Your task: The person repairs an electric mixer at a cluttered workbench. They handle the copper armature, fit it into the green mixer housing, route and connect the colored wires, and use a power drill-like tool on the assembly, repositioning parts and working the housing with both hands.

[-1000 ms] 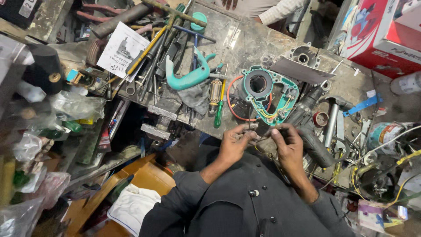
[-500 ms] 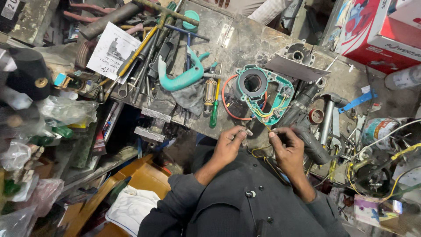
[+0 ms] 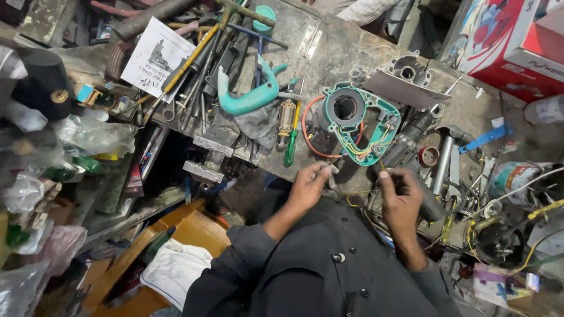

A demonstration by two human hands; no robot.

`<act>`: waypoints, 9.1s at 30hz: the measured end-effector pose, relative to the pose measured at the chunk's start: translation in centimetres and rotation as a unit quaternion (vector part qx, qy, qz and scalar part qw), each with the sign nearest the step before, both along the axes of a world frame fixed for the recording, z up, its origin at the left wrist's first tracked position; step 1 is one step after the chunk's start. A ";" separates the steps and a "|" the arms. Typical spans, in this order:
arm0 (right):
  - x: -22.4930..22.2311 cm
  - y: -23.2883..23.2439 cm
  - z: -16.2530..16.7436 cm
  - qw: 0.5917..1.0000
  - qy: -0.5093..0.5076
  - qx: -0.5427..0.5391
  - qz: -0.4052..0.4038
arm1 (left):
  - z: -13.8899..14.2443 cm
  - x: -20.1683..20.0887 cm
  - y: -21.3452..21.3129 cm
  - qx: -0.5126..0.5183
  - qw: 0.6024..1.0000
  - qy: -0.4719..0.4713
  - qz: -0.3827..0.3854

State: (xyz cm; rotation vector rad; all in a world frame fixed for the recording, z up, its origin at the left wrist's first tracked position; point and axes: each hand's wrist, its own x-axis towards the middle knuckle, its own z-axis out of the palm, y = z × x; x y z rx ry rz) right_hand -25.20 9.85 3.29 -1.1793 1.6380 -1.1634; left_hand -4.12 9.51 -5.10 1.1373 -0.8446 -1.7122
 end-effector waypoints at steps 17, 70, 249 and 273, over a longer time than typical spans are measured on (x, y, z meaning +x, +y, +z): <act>-2.3 -0.6 -0.3 0.994 -0.090 -0.021 -0.057 | -6.7 -3.0 -5.5 0.152 0.965 0.210 0.040; -2.2 -1.7 -1.1 0.992 -0.099 0.046 -0.060 | -4.8 -2.1 -6.7 0.174 0.970 0.164 0.044; 3.8 -4.7 10.0 0.900 0.340 -0.274 -0.007 | 15.8 10.2 -17.4 -0.467 0.782 -0.411 -0.033; 2.9 -7.4 7.4 0.870 0.444 -0.213 0.019 | 2.9 6.2 -28.1 -0.372 0.832 -0.410 -0.037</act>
